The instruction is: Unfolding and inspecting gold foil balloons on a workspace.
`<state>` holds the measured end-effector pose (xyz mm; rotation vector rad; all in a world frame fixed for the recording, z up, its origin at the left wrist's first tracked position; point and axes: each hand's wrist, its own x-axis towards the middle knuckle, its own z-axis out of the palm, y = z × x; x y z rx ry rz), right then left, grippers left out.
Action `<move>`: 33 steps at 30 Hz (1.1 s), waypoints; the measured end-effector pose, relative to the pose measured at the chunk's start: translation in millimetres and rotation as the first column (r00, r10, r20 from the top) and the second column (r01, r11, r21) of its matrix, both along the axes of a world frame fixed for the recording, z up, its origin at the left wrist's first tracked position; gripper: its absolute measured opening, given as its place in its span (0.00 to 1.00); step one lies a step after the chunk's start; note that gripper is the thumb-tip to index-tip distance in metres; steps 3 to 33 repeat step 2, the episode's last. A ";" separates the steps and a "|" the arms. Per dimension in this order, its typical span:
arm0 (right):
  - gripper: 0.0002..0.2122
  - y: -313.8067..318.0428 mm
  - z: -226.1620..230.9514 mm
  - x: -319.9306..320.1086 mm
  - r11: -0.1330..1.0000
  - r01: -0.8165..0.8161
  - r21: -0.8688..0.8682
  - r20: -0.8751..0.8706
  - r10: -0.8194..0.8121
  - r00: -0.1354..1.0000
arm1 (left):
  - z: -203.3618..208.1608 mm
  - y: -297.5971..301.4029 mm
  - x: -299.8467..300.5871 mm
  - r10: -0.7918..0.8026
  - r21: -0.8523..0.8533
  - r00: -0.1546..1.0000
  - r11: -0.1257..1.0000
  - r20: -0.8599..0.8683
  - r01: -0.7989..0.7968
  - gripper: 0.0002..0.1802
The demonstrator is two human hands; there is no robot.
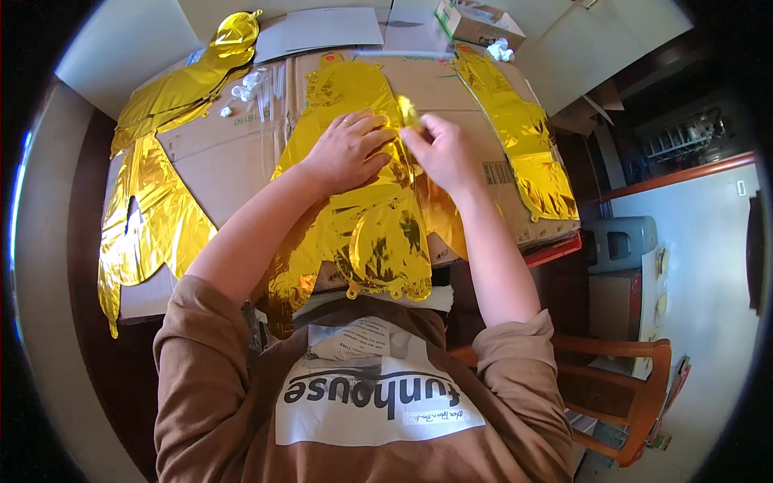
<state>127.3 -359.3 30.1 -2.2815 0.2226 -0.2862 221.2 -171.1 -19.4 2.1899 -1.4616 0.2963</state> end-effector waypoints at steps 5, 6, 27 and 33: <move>0.11 1.7 -10.9 -7.0 0.982 -0.187 0.000 0.093 0.186 0.978 | 0.2 0.3 0.3 -0.001 -0.009 1.000 1.000 0.003 0.001 0.22; 0.11 1.7 -10.9 -7.0 0.982 -0.187 0.000 0.093 0.186 0.978 | 0.2 0.3 0.3 -0.001 -0.009 1.000 1.000 0.003 0.001 0.22; 0.11 1.7 -10.9 -7.0 0.982 -0.187 0.000 0.093 0.186 0.978 | 0.2 0.3 0.3 -0.001 -0.009 1.000 1.000 0.003 0.001 0.22; 0.11 1.7 -10.9 -7.0 0.982 -0.187 0.000 0.093 0.186 0.978 | 0.2 0.3 0.3 -0.001 -0.009 1.000 1.000 0.003 0.001 0.22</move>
